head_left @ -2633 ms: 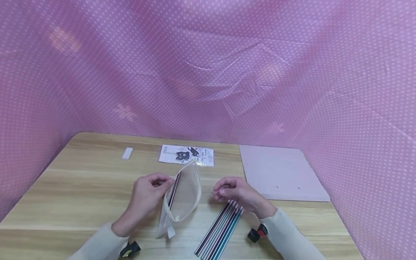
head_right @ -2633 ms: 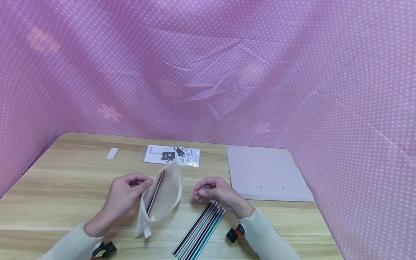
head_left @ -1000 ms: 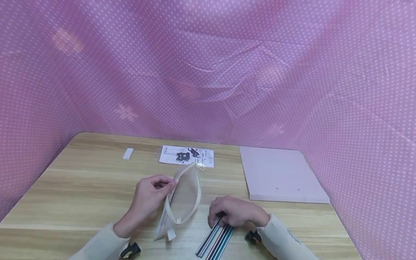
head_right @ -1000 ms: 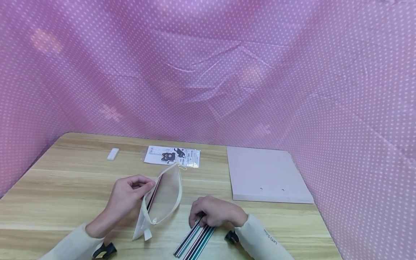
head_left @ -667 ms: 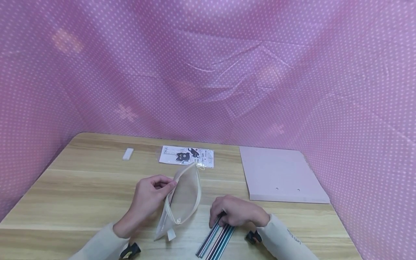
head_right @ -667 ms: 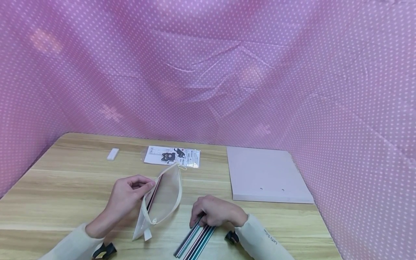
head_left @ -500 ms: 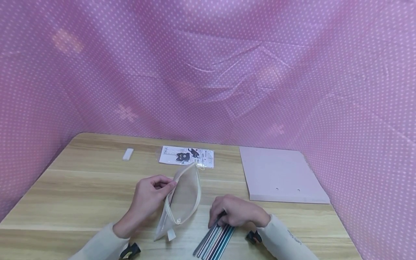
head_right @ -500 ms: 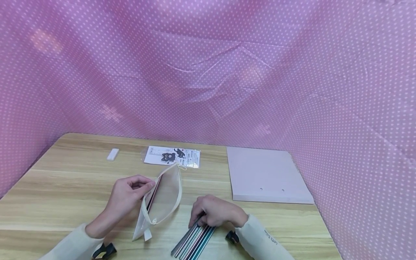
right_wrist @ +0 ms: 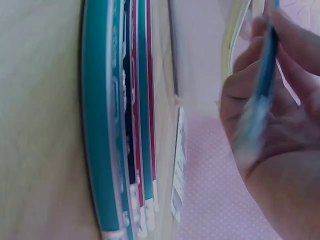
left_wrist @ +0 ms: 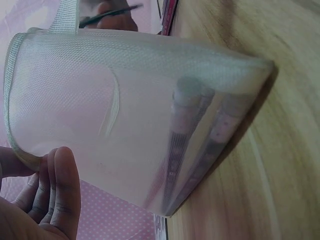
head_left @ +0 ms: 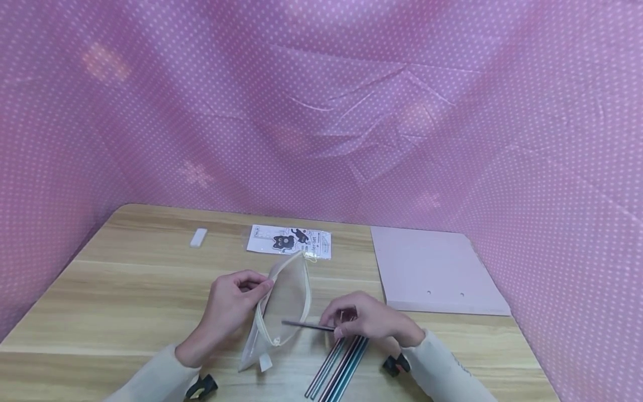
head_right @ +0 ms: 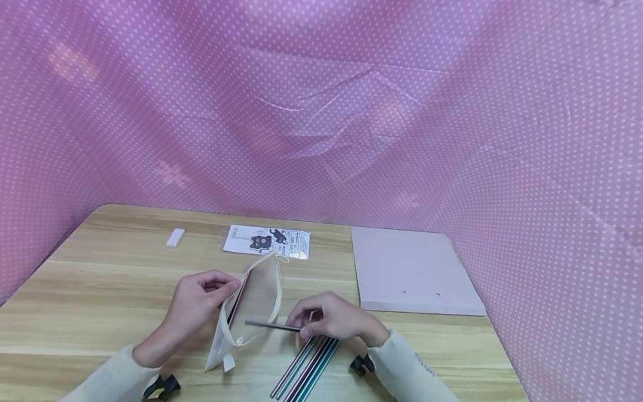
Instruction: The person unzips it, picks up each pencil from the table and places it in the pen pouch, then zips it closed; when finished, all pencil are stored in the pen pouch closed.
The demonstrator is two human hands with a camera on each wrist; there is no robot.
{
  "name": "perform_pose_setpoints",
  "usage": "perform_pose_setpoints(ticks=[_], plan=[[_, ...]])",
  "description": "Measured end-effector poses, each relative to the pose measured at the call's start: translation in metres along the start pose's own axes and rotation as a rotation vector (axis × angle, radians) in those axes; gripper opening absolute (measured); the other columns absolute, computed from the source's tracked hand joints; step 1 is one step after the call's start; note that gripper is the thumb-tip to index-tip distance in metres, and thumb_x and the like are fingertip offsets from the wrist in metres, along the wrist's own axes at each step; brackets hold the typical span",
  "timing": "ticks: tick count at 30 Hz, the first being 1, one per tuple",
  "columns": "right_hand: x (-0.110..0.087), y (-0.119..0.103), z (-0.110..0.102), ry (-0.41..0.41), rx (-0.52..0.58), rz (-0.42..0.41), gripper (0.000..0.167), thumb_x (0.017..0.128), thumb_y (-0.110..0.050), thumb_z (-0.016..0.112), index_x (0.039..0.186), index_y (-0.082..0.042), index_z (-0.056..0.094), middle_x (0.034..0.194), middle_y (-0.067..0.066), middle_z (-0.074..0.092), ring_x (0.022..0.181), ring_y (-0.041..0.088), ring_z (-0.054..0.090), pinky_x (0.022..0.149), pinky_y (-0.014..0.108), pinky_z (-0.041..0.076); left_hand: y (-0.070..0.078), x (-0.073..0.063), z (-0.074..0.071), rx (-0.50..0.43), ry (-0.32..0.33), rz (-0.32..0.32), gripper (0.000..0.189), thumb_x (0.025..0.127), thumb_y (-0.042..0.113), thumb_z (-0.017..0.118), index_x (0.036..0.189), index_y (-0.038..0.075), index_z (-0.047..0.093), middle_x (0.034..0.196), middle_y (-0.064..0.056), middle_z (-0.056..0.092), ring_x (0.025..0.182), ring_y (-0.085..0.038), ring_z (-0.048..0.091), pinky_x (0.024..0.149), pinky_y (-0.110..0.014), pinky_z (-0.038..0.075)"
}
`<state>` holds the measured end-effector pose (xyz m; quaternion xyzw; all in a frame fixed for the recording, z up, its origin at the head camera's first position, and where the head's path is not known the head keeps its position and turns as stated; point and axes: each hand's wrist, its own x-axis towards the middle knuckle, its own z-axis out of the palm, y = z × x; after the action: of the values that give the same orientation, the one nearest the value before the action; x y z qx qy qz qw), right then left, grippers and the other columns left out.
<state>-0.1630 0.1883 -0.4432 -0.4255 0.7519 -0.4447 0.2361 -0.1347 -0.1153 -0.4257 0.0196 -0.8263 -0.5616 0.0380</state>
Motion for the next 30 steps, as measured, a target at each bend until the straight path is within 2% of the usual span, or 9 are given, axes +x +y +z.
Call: perform_pose_setpoints(ticks=[5,11,14,20,24,30], plan=[[0.002,-0.002,0.002,0.133,0.127,0.086,0.028,0.090,-0.007,0.069,0.117,-0.002,0.068,0.100,0.026,0.068,0.087,0.004,0.062,0.080,0.022,0.054,0.000,0.000,0.000,-0.001,-0.005,-0.004,0.011,0.087,0.020,0.080,0.092,0.010,0.078,0.083,-0.005,0.077,0.070,-0.009,0.066,0.064,-0.019,0.056],[0.007,-0.003,0.008,0.262,0.202,0.167,0.028,0.089,-0.009,0.070,0.116,0.001,0.067,0.098,0.009,0.068,0.089,0.008,0.063,0.081,0.021,0.054,0.001,0.000,0.000,-0.002,-0.011,-0.012,0.012,0.088,0.021,0.080,0.093,0.010,0.078,0.084,-0.005,0.076,0.071,-0.010,0.066,0.064,-0.020,0.056],[0.009,-0.002,0.011,0.286,0.240,0.214,0.029,0.088,-0.008,0.071,0.114,0.003,0.067,0.096,0.004,0.069,0.086,0.009,0.064,0.078,0.020,0.055,0.001,-0.001,0.000,-0.005,-0.009,-0.010,0.012,0.087,0.020,0.080,0.093,0.010,0.078,0.084,-0.006,0.076,0.071,-0.010,0.066,0.064,-0.020,0.056],[0.013,0.001,0.018,0.285,0.262,0.283,0.030,0.088,-0.009,0.072,0.113,0.006,0.067,0.096,0.013,0.071,0.082,0.007,0.065,0.074,0.019,0.056,0.001,-0.003,0.002,-0.014,-0.028,-0.018,0.010,0.087,0.017,0.079,0.092,0.009,0.077,0.083,-0.006,0.075,0.071,-0.011,0.065,0.064,-0.020,0.056],[0.015,0.000,0.022,0.296,0.311,0.338,0.031,0.087,-0.009,0.073,0.114,0.006,0.067,0.092,0.005,0.072,0.076,0.008,0.064,0.067,0.020,0.056,0.001,-0.004,0.003,-0.032,-0.039,-0.021,0.010,0.087,0.016,0.079,0.092,0.008,0.077,0.082,-0.006,0.074,0.070,-0.011,0.064,0.062,-0.021,0.056],[0.019,-0.004,0.029,0.346,0.393,0.390,0.031,0.087,-0.005,0.073,0.114,0.010,0.066,0.090,0.011,0.073,0.068,0.007,0.061,0.058,0.019,0.053,0.004,-0.009,0.007,-0.047,-0.055,-0.002,0.008,0.086,0.014,0.079,0.090,0.008,0.076,0.080,-0.006,0.075,0.068,-0.010,0.065,0.061,-0.021,0.056]])
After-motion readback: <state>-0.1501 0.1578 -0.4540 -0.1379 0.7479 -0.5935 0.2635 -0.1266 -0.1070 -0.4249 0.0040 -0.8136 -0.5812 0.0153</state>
